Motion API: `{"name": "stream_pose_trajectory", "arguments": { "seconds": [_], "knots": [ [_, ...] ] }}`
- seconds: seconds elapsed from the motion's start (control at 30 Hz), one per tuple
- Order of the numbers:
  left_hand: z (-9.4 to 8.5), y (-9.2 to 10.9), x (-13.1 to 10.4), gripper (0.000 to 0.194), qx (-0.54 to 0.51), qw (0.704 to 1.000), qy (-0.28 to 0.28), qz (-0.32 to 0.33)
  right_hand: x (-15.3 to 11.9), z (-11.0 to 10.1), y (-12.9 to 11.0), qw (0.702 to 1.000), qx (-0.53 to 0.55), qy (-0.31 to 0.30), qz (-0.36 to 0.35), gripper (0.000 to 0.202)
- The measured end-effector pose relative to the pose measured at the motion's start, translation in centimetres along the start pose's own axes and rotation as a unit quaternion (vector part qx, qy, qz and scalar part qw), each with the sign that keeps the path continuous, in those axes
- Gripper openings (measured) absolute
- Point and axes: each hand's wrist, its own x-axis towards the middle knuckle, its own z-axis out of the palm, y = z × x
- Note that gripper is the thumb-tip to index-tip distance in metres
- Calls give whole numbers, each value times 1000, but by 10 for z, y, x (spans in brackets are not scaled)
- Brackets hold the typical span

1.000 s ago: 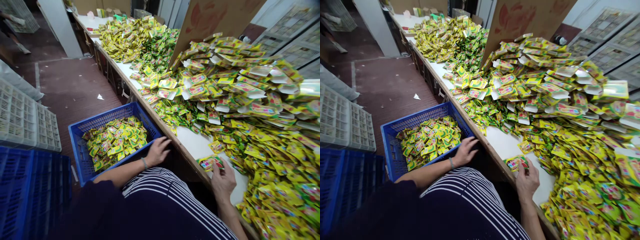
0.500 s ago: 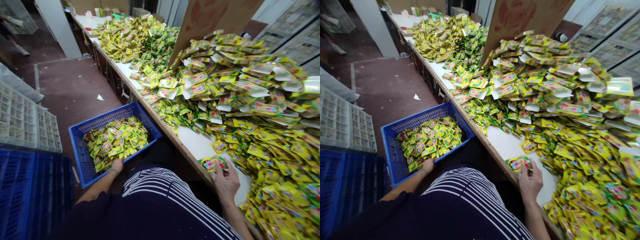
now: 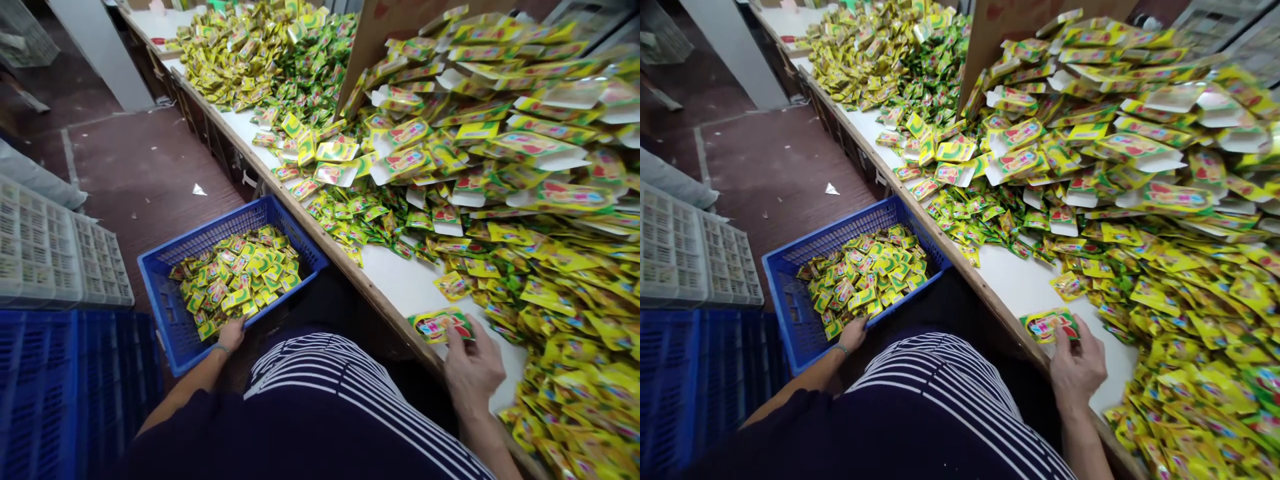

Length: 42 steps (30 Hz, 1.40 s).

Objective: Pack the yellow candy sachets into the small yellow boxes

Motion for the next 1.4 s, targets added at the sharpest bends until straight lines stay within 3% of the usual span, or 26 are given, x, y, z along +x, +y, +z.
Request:
{"name": "stream_pose_trajectory", "arguments": {
  "seconds": [0.13,0.23,0.33,0.4,0.5,0.63,0.9,1.1,1.17,1.23,1.3,1.4],
  "knots": [
    [10,-7,0,54,-4,1000,-1,-1,-1,1,3,1000,9,11,-28,70],
    [14,-7,3,53,-6,1000,-6,-6,0,1,-6,999,40,33,-5,64],
    [14,-3,5,51,-3,1000,0,-11,4,1,-33,990,104,77,65,69],
    [12,0,6,49,-1,1000,3,-12,9,4,-60,982,159,65,83,72],
    [9,3,8,50,2,1000,7,-8,17,16,-102,970,234,-39,49,63],
    [9,2,11,50,0,1000,8,-2,19,43,-152,933,300,-198,17,43],
    [9,-1,16,45,-6,1000,3,19,10,101,-227,878,359,-315,-22,40],
    [9,1,15,46,-12,1000,-6,14,-14,150,-261,822,368,-435,-23,45],
    [8,1,13,47,-17,1000,-12,8,-19,160,-266,815,338,-467,-59,49],
    [6,2,13,47,-24,999,-21,-1,-15,165,-267,828,267,-467,-161,53],
    [4,2,13,49,-30,999,-29,-9,-1,166,-262,846,144,-412,-306,57],
    [4,3,14,52,-39,998,-42,-21,31,169,-248,831,-58,-320,-451,63]
  ]
}}
